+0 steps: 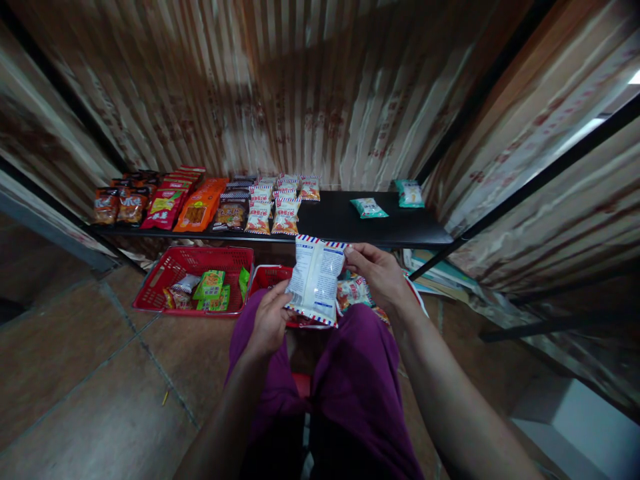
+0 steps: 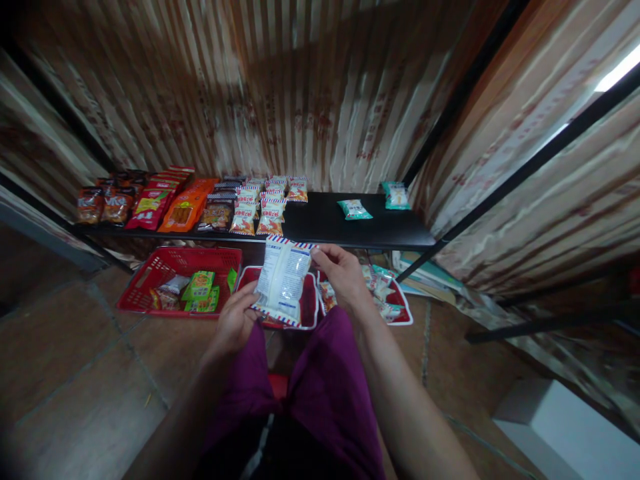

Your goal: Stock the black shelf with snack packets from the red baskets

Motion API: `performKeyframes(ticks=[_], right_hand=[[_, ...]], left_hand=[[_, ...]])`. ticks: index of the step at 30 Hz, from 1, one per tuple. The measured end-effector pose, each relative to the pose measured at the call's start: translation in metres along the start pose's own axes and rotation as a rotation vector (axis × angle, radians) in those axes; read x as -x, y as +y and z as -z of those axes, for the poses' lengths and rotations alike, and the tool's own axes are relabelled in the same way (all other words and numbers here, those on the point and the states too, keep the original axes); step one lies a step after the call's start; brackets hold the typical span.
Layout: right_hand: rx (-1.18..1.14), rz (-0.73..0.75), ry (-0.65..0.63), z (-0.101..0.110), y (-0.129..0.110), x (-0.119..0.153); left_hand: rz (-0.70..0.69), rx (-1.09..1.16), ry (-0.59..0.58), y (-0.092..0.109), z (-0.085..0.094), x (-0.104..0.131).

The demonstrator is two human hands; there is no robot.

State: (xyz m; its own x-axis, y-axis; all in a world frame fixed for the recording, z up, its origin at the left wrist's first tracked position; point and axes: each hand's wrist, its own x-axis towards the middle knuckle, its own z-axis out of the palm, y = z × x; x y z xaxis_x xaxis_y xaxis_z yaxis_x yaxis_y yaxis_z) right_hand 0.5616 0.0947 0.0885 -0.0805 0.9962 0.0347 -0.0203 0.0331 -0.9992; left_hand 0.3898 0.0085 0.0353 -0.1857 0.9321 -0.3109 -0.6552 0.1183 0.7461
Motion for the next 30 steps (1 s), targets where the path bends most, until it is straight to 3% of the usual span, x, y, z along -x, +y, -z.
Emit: performKeyframes(ticks=[8,15,20,30], right_hand=[[-0.006,0.017,0.090,-0.002,0.001,-0.002],[0.029,-0.012,-0.083,-0.011,0.001,0.008],[0.048,-0.054,-0.176,-0.015,0.006,0.015],[0.187,0.066,-0.155,-0.015,0.021,0.014]], left_hand=[[0.009,-0.002,-0.071,0.002,-0.007,0.004],[-0.013,0.066,0.042,0.003,-0.007,0.001],[-0.033,0.092,0.044,0.003,-0.007,0.001],[-0.042,0.046,-0.045,0.002,-0.007,0.003]])
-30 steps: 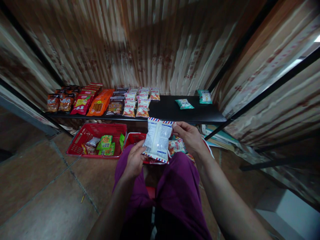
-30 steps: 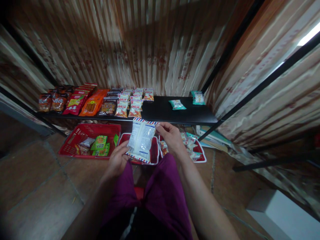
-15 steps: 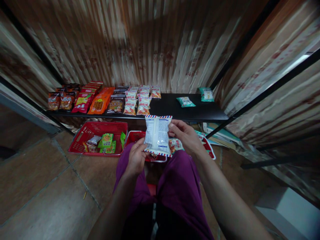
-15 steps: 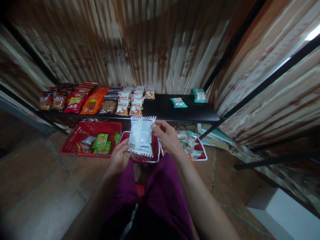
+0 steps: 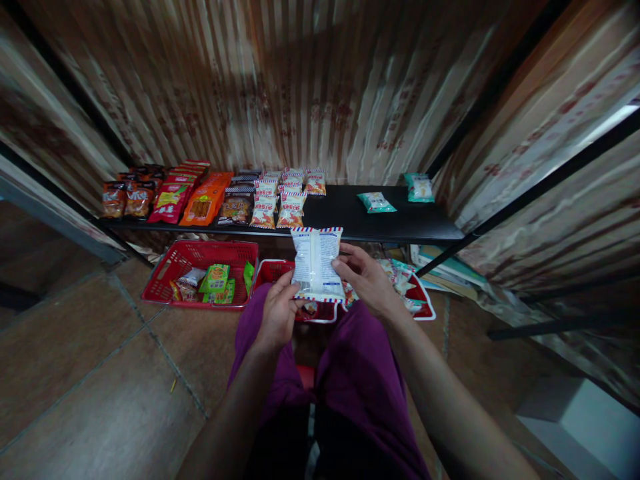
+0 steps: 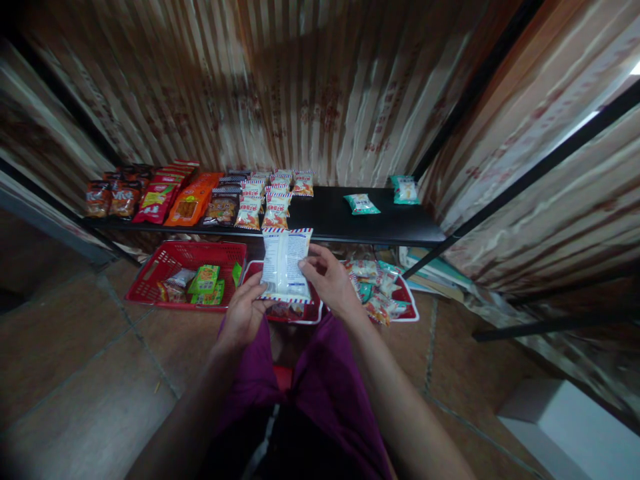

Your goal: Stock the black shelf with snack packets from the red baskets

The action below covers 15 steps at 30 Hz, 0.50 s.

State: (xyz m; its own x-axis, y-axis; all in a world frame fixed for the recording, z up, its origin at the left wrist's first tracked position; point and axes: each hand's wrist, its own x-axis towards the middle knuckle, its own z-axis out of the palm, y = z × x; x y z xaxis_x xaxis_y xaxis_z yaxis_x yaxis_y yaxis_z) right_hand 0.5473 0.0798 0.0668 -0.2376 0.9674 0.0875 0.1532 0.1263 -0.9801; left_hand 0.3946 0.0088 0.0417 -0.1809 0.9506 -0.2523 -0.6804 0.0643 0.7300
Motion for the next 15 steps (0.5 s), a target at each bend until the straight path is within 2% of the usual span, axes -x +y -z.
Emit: performKeyframes(ticks=[6,11,15], right_hand=[[0.450,0.221,0.230,-0.0045,0.0018,0.0056],[0.566,0.363,0.249,-0.0086,-0.0002,0.0098],[0.531,0.350,0.211,-0.0079,0.0062,0.0088]], left_hand=[[0.012,-0.028,0.038,-0.0011,-0.0013,0.0012],[-0.020,-0.087,0.026,-0.0004,-0.0050,0.0041],[-0.033,-0.130,0.014,-0.0003,-0.0058,0.0054]])
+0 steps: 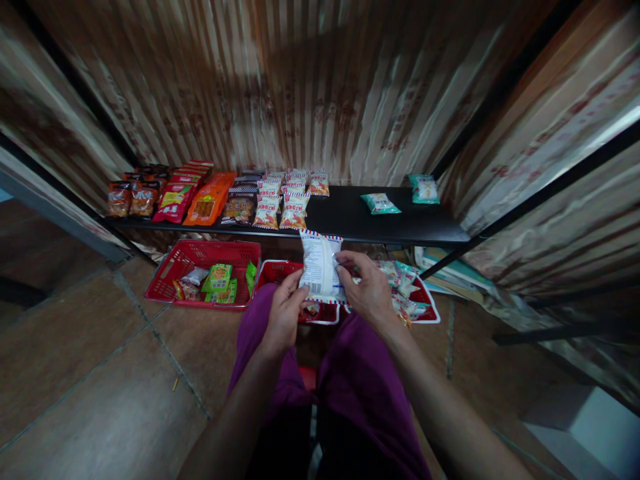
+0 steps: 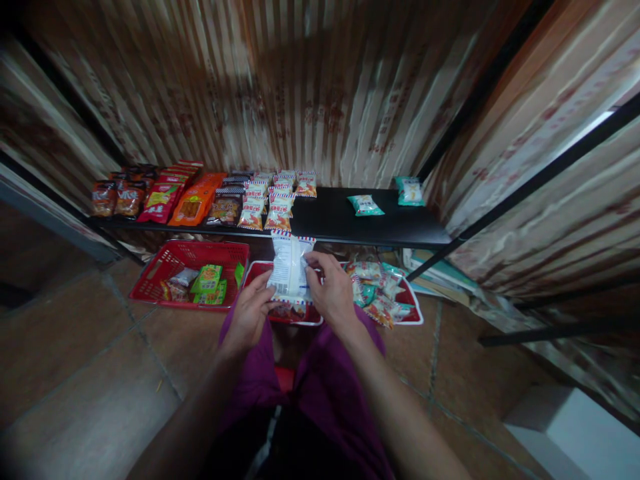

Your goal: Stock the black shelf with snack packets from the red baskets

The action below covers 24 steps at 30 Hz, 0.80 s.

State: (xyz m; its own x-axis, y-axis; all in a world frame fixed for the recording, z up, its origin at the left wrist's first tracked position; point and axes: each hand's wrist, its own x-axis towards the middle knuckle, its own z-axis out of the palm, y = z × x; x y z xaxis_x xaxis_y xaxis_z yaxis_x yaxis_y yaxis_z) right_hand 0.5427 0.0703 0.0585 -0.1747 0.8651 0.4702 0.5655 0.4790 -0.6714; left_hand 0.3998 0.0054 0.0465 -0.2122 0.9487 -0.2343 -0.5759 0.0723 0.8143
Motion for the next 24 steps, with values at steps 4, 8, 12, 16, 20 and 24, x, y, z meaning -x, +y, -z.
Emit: performKeyframes(ticks=[4,8,12,16,20,24], right_hand=[[-0.114,-0.090,-0.109,0.0002,-0.0001,0.0024],[-0.237,-0.138,-0.193,-0.0003,-0.0043,0.0044],[-0.284,-0.125,-0.250,-0.0013,-0.0054,0.0048],[-0.228,-0.087,-0.256,-0.0017,-0.0031,0.0051],[-0.176,-0.077,-0.251,-0.0048,-0.0004,0.0070],[-0.097,-0.033,-0.124,-0.0089,-0.0007,0.0100]], left_hand=[[-0.011,-0.034,0.021,0.0037,-0.0027,0.0021],[-0.050,-0.056,0.018,0.0051,-0.0043,0.0029],[-0.080,-0.064,-0.006,0.0008,-0.0010,0.0013],[-0.091,-0.047,-0.032,-0.0018,0.0020,-0.0001],[-0.088,-0.042,-0.026,-0.0006,0.0010,0.0003],[-0.113,-0.085,-0.053,-0.0019,-0.0002,0.0014]])
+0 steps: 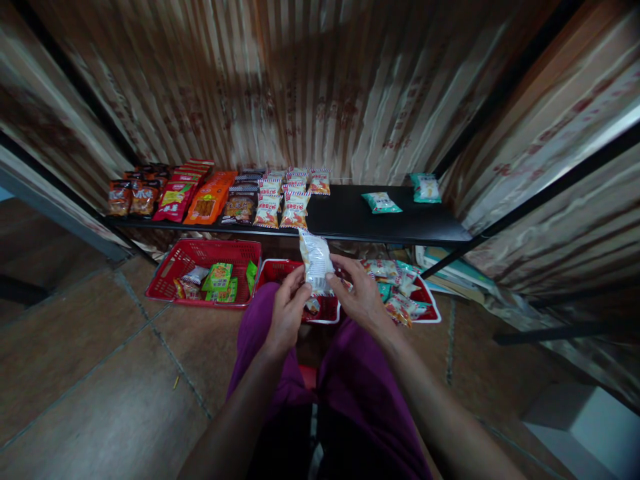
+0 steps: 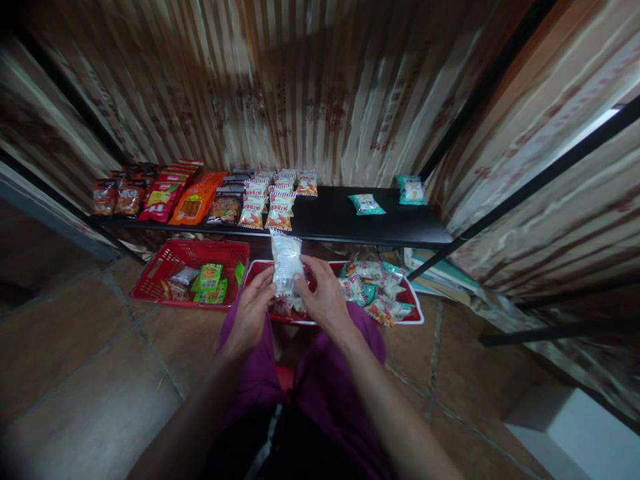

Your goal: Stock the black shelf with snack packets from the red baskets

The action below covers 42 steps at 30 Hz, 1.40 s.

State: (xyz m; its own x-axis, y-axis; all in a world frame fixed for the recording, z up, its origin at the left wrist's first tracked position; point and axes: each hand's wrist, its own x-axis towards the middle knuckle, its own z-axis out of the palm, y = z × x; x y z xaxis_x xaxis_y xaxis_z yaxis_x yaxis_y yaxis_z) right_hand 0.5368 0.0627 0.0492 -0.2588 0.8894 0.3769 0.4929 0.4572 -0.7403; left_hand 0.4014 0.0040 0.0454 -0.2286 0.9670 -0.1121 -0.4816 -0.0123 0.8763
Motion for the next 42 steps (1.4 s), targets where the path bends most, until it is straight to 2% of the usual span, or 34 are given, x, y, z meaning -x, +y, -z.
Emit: performKeyframes(ticks=[2,5,9,14,20,23,25,29,32,35,42], right_hand=[[0.028,0.018,0.037,-0.001,0.000,0.001],[-0.018,-0.033,0.002,-0.002,0.001,0.003],[-0.235,-0.146,-0.087,-0.003,0.001,0.005],[-0.452,-0.228,-0.141,-0.005,-0.001,0.006],[-0.540,-0.325,-0.064,-0.010,0.007,0.009],[-0.719,-0.399,-0.013,-0.010,0.003,0.012],[-0.877,-0.492,0.028,-0.009,-0.002,0.012],[-1.095,-0.641,0.090,-0.003,-0.009,0.010],[-1.175,-0.688,0.115,0.000,-0.008,0.007],[-1.195,-0.727,0.147,0.001,-0.004,0.006],[-1.171,-0.758,0.102,0.000,0.010,0.009]], left_hand=[[-0.040,-0.048,-0.022,-0.002,0.000,0.001],[-0.078,-0.175,-0.006,-0.005,0.002,0.001],[-0.124,-0.389,0.038,-0.006,0.004,0.002],[-0.270,-0.570,-0.009,-0.004,0.004,0.003],[-0.289,-0.591,-0.040,-0.005,0.002,0.004],[-0.318,-0.568,-0.022,-0.011,0.004,0.002],[-0.325,-0.560,0.037,-0.016,0.007,0.000],[-0.234,-0.475,0.136,-0.023,0.008,-0.006],[-0.110,-0.313,0.049,-0.024,0.003,-0.007],[-0.030,-0.186,-0.016,-0.027,-0.003,-0.009],[0.047,-0.138,0.084,-0.036,-0.007,-0.019]])
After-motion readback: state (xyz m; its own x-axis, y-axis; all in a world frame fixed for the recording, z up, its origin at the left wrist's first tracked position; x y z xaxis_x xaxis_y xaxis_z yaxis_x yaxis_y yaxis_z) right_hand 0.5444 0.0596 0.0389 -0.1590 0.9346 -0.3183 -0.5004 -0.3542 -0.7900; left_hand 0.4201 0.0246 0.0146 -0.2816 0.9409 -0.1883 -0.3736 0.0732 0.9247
